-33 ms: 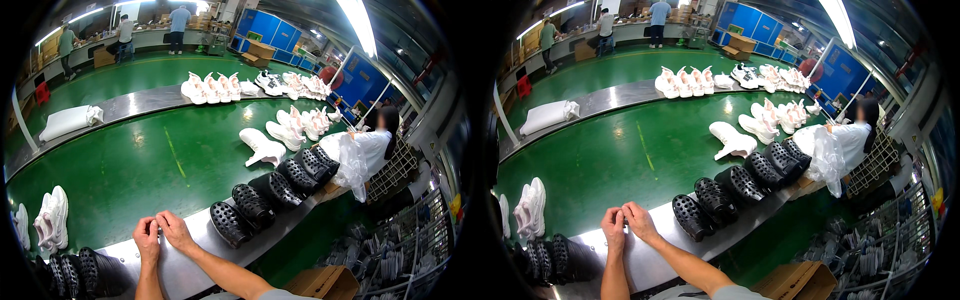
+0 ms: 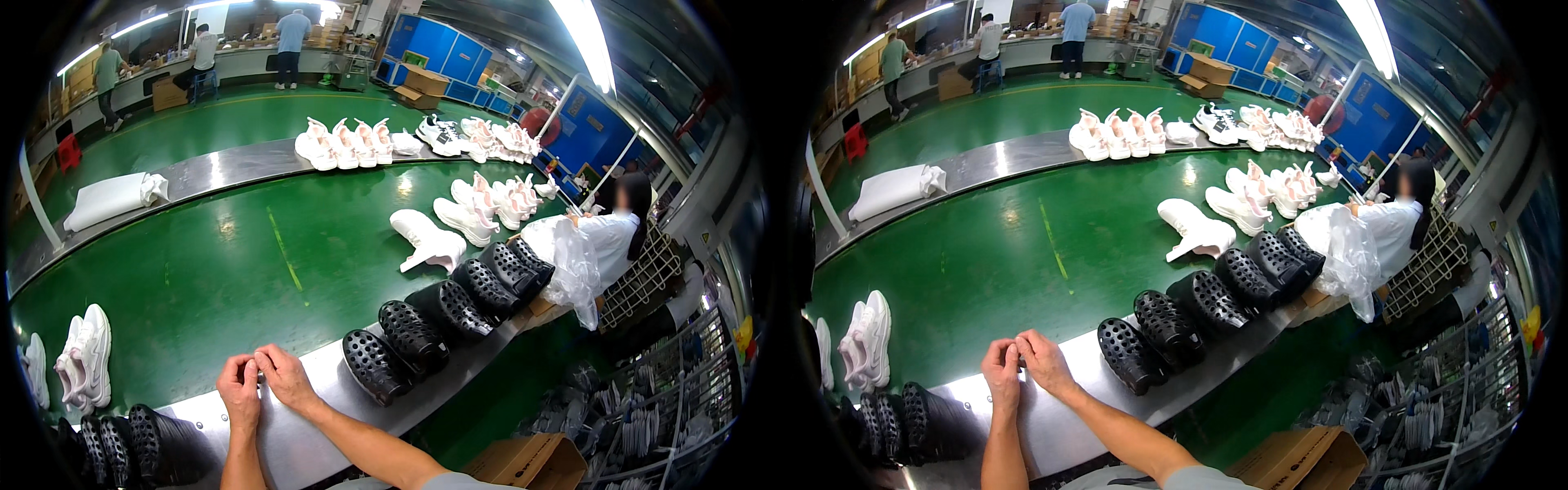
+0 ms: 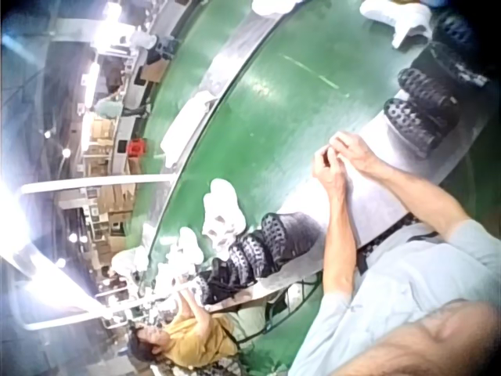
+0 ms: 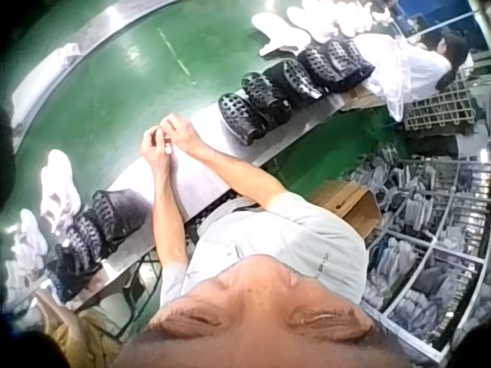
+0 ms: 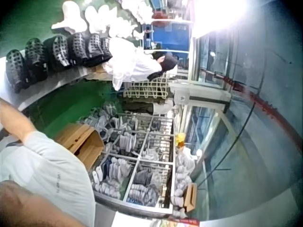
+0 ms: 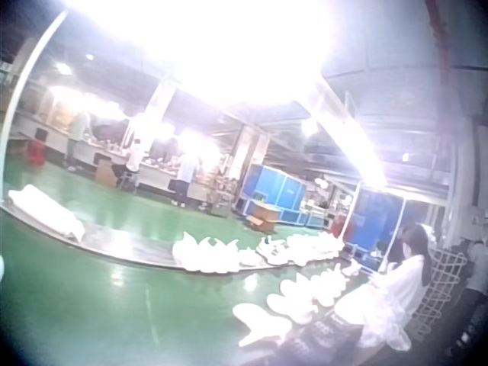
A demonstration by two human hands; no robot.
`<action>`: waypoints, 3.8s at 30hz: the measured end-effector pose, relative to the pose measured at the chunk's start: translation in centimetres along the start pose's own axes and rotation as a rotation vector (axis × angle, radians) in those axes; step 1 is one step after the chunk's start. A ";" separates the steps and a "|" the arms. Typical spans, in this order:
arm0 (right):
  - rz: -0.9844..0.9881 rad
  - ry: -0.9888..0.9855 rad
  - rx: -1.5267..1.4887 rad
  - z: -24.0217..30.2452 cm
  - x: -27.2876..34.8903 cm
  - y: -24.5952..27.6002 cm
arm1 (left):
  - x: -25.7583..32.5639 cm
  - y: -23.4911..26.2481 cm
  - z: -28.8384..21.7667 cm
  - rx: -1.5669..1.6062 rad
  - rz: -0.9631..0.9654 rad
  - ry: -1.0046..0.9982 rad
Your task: The person inserts black plastic shoe trees into white sneakers moving along a conveyor belt. The person picks up each shoe tree, places it inside a sneaker, and then moves to the next pair. The process is repeated for multiple pairs of sneakers.
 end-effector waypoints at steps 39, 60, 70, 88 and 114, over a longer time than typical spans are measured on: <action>0.007 -0.020 -0.034 0.0 0.0 0.0 | -0.1 0.3 -0.3 -0.035 0.070 -0.108; 0.002 0.002 -0.023 -0.3 0.0 0.0 | 0.3 -0.2 -1.4 -0.112 0.058 -0.130; -0.020 0.029 -0.018 -0.4 0.1 0.0 | 0.5 -0.5 -1.5 -0.240 0.042 -0.159; 0.006 -0.012 -0.042 0.0 0.0 -0.1 | 0.1 0.1 -0.7 -0.164 0.083 -0.116; 0.006 -0.025 -0.047 0.0 0.0 0.0 | 0.2 0.1 -0.6 -0.132 0.087 -0.075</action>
Point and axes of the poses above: each hand's wrist, its own x-axis away from the middle knuckle, its own y-axis out of the back of the hand, z = x × y, the point moved 5 cm from there along -x, towards the middle knuckle, and after that the axes turned 10 degrees about y, right-handed, at the moved point
